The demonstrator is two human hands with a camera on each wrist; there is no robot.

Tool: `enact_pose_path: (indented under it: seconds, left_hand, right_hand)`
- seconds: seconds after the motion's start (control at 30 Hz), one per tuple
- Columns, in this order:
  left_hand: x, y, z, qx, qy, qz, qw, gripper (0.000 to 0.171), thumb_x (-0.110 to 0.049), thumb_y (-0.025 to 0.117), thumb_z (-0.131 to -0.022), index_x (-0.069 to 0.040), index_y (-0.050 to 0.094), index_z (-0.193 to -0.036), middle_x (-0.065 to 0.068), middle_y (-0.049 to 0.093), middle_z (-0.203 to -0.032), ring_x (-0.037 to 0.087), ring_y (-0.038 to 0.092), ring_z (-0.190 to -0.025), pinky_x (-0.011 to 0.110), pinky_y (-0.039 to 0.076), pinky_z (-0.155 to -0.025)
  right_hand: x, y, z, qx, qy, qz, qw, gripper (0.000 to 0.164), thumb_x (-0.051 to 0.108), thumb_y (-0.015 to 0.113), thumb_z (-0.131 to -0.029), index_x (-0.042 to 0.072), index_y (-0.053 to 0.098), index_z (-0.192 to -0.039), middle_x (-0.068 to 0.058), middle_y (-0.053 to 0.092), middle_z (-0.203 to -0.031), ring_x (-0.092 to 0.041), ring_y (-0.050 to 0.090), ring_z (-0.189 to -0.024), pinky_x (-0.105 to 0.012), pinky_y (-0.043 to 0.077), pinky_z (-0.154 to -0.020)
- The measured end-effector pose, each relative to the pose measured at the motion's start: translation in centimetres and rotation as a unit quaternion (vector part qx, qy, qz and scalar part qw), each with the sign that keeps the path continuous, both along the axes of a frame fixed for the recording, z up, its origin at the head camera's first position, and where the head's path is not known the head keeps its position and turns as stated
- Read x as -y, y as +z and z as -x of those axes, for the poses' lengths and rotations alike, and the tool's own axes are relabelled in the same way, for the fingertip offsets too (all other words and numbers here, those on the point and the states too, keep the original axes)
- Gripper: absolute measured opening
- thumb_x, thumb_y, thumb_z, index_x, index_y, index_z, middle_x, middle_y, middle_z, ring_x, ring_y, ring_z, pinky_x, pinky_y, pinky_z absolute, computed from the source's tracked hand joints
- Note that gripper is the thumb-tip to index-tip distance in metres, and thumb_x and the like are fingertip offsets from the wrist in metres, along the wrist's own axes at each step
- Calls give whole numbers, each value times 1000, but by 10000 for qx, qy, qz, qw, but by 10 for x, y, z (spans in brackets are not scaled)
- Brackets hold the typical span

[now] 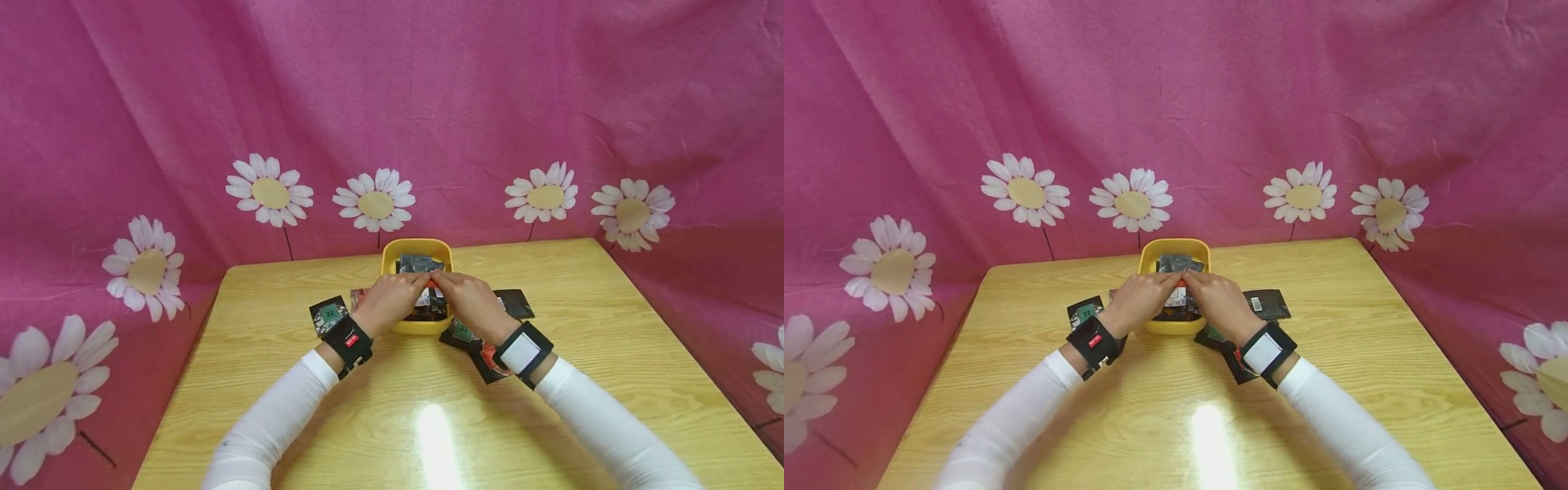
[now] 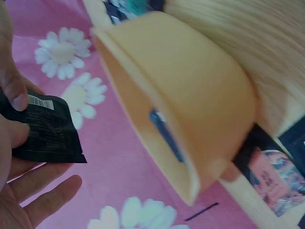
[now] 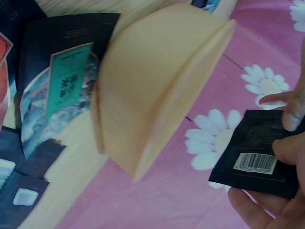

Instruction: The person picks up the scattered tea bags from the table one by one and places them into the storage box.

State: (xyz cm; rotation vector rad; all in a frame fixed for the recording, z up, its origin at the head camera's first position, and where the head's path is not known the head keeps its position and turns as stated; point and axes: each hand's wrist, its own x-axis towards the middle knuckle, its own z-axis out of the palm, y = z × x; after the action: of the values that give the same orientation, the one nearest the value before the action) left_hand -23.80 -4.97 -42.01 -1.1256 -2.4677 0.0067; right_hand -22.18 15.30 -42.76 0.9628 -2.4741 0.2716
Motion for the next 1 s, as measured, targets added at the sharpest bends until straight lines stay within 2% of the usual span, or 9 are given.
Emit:
enact_pose_path:
  seconds: [0.13, 0.33, 0.47, 0.6, 0.73, 0.87, 0.93, 1.0]
  left_hand:
    - [1, -11, 10, 130, 83, 35, 9999, 34, -17, 54, -102, -9, 61, -134, 5, 67, -124, 18, 69, -100, 30, 58, -73]
    - [3, -27, 24, 372, 140, 183, 9990, 35, -15, 53, -102, -10, 60, -136, 5, 65, -128, 20, 68, -99, 31, 57, -75]
    - [3, -38, 32, 630, 259, 333, 9971, 37, -12, 52, -102, -11, 57, -138, 4, 66, -126, 21, 68, -98, 32, 57, -79]
    - [4, -46, 36, 949, 321, 448, 9940, 38, -13, 52, -102, -10, 56, -140, 6, 66, -127, 21, 66, -106, 38, 52, -93]
    - [5, -48, 36, 1495, 490, 686, 9852, 45, -29, 48, -104, -9, 50, -145, 7, 58, -138, 23, 56, -126, 50, 37, -109]
    - [7, -45, 34, 2064, 697, 794, 9727, 56, -42, 44, -103, -11, 43, -149, 7, 48, -148, 28, 42, -139, 55, 25, -115]
    - [8, -44, 34, 2175, 692, 763, 9706, 59, -43, 46, -101, -11, 42, -150, 8, 45, -150, 30, 38, -141, 56, 22, -116]
    - [8, -43, 35, 2140, 685, 736, 9716, 62, -46, 47, -100, -11, 41, -151, 8, 41, -153, 31, 34, -143, 56, 19, -117]
  right_hand:
    - [3, -13, 12, 123, -128, -88, 9998, 46, -7, 66, -87, -2, 60, -132, -19, 65, -124, -33, 67, -105, -44, 56, -85]
    - [7, -31, 27, 305, -228, -89, 9992, 37, -1, 60, -94, 0, 61, -131, -18, 66, -123, -33, 67, -104, -44, 56, -85]
    - [10, -42, 36, 377, -232, -200, 9988, 35, -2, 58, -94, 2, 63, -129, -15, 68, -119, -31, 68, -99, -44, 55, -85]
    - [11, -47, 38, 520, -263, -570, 9967, 36, 2, 60, -92, 3, 62, -128, -12, 69, -118, -30, 68, -98, -49, 50, -92]
    - [11, -47, 36, 1018, -465, -988, 9888, 39, 17, 57, -98, 5, 59, -134, -11, 65, -127, -29, 64, -113, -59, 38, -104]
    - [11, -47, 37, 1591, -654, -1137, 9785, 46, 29, 48, -101, 6, 53, -141, -13, 57, -139, -28, 52, -129, -63, 24, -112]
    - [10, -46, 37, 1730, -676, -1054, 9769, 49, 31, 49, -100, 6, 52, -143, -14, 54, -142, -29, 48, -133, -63, 20, -113]
    - [8, -44, 37, 1744, -686, -951, 9777, 52, 33, 51, -99, 7, 51, -144, -15, 51, -144, -31, 46, -134, -63, 18, -114]
